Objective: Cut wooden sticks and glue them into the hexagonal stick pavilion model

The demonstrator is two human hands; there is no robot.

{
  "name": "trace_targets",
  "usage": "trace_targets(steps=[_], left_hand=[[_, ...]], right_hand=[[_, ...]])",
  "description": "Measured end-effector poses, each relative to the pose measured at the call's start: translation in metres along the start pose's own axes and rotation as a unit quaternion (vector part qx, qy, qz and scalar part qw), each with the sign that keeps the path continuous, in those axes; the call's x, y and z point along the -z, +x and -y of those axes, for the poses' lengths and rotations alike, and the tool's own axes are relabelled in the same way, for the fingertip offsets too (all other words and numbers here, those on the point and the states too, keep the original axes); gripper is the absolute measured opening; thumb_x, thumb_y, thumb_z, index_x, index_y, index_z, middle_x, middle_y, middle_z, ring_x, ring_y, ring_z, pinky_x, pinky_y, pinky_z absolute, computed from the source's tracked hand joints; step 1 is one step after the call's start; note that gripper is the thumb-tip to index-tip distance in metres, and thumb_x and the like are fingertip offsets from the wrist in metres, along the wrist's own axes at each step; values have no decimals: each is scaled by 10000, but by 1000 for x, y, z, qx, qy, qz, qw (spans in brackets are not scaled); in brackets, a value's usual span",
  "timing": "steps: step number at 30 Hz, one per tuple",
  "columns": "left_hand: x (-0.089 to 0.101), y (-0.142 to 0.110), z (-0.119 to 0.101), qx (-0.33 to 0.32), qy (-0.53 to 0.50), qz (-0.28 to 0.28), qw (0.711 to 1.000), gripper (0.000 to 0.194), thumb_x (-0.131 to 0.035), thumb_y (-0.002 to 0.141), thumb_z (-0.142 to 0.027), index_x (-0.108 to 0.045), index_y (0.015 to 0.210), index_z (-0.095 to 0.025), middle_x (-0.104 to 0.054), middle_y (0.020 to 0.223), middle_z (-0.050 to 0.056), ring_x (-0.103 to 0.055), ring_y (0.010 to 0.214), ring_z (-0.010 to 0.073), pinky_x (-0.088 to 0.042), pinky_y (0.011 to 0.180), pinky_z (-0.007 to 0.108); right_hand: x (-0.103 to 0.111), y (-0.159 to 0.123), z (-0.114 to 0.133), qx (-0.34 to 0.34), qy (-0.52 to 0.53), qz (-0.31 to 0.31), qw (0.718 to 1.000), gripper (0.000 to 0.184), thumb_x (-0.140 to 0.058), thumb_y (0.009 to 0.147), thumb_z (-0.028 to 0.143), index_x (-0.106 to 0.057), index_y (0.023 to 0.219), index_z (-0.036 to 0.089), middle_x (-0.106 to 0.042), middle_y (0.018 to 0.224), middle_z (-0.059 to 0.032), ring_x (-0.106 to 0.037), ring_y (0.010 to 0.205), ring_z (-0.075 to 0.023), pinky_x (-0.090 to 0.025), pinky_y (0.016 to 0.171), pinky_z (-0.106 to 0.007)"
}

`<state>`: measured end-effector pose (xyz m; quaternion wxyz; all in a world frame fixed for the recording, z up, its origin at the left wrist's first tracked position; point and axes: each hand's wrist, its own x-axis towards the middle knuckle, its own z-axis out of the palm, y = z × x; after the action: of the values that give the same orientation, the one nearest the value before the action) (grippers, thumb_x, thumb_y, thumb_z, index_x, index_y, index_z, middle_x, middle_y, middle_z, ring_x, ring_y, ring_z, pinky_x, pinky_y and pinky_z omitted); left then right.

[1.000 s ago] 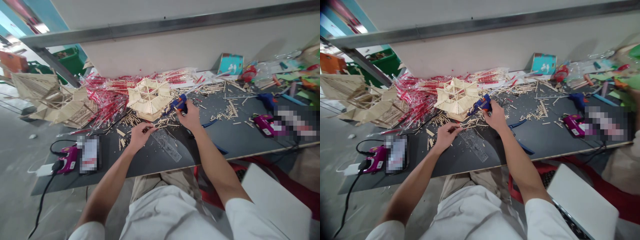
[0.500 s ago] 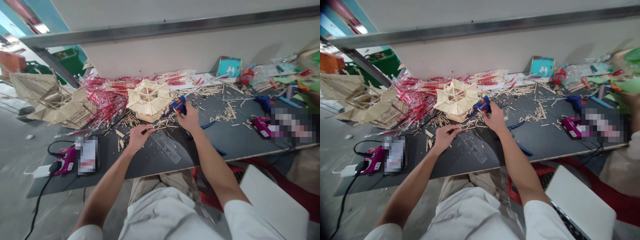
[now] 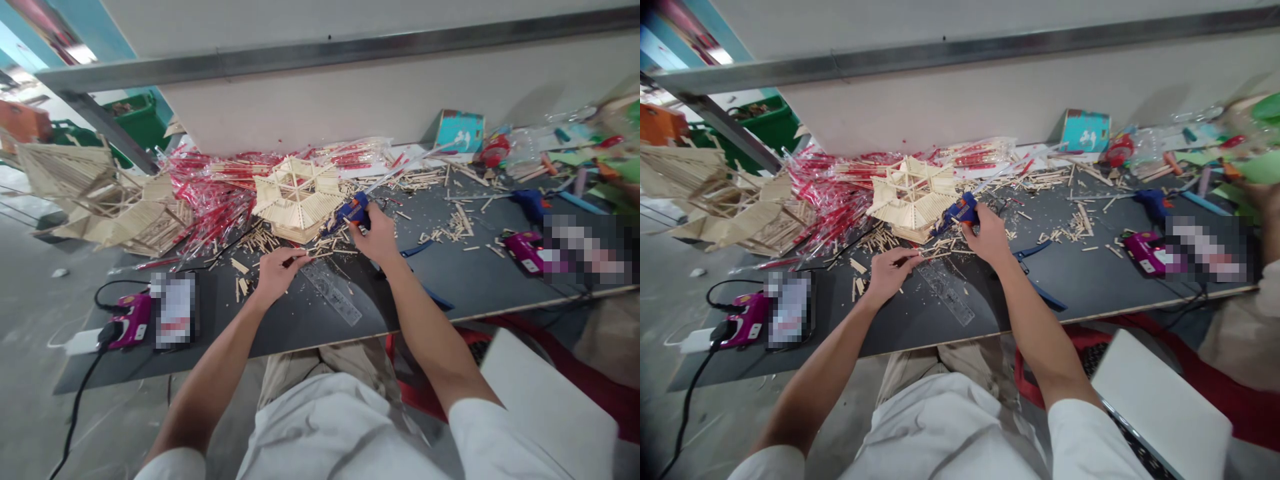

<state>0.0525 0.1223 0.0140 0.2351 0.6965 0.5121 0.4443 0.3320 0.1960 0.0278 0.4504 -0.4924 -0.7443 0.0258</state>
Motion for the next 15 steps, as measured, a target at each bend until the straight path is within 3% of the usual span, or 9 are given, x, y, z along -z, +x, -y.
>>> trace_targets(steps=[15], left_hand=[[0,1,-4,-15,-5,-4,1000,153,-809,915,-371,-847,920,-223,-836,874,37,-745,697,156,-571,677,263]], right_hand=[[-2,-1,-3,7,4,3,1000,267,-633,869,300,-566,1117,228,-708,935,-96,-720,854,-303,-591,770,-468]])
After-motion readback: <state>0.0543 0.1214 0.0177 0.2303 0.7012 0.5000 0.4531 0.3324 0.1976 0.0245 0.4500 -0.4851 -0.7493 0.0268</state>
